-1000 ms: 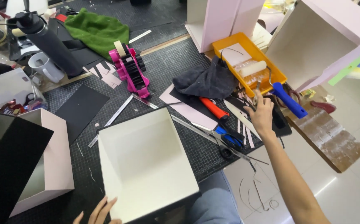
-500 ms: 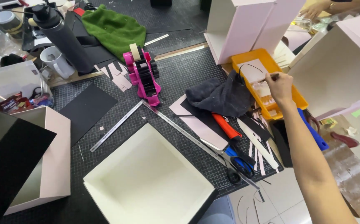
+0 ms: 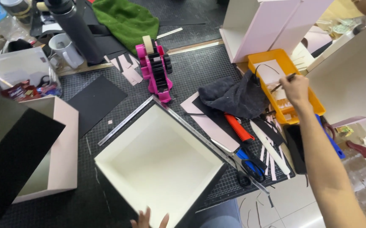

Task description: A person constructs a decorative box by cutting black paper, applying adhesive to a cardboard frame, and wrapping the paper around it.

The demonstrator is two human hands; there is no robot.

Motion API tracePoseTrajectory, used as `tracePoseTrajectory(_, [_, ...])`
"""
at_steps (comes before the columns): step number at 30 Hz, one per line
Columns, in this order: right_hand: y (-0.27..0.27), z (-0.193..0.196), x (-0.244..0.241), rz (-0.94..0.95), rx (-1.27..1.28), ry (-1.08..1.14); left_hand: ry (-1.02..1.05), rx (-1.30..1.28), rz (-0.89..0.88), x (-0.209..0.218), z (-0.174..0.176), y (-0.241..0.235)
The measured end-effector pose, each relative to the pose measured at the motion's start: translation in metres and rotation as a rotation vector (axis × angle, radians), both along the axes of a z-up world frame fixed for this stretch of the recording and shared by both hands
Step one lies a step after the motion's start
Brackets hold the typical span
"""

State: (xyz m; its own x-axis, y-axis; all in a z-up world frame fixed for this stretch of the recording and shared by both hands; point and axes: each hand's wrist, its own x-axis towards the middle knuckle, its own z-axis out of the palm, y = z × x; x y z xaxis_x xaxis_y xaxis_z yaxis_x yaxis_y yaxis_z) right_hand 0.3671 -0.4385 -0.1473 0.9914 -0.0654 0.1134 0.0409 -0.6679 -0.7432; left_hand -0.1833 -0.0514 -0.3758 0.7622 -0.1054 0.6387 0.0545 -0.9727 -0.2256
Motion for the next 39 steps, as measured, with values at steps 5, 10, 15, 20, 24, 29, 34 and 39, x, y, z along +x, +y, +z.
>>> tracePoseTrajectory(5, [-0.015, -0.001, -0.019, -0.217, 0.656, -0.32, 0.004, -0.698, -0.263, 0.013, 0.146, -0.026])
tracePoseTrajectory(10, [0.019, 0.001, -0.18, -0.027, 1.204, -0.141, -0.094, -0.685, -0.19, 0.018, 0.102, -0.037])
tracePoseTrajectory(15, [0.126, 0.039, -0.368, 0.012, 1.313, 0.229, -0.207, -0.709, -0.163, 0.026, 0.094, -0.04])
tracePoseTrajectory(20, [0.168, 0.011, -0.463, 0.279, 1.023, 0.272, -0.346, -0.559, -0.054, 0.035, 0.092, -0.04])
tracePoseTrajectory(24, [0.191, 0.025, -0.482, 0.399, 0.818, 0.171, -0.395, -0.544, -0.06, 0.039, 0.091, -0.039])
tracePoseTrajectory(29, [0.193, 0.027, -0.478, 0.758, 0.204, -0.347, -0.406, -0.52, -0.073, 0.039, 0.095, -0.037])
tracePoseTrajectory(34, [0.185, 0.018, -0.469, 0.79, 0.083, -0.34, -0.425, -0.524, -0.066, 0.041, 0.091, -0.039])
tracePoseTrajectory(39, [0.177, 0.024, -0.446, 0.747, 0.149, -0.489, -0.442, -0.552, -0.087, 0.043, 0.087, -0.042])
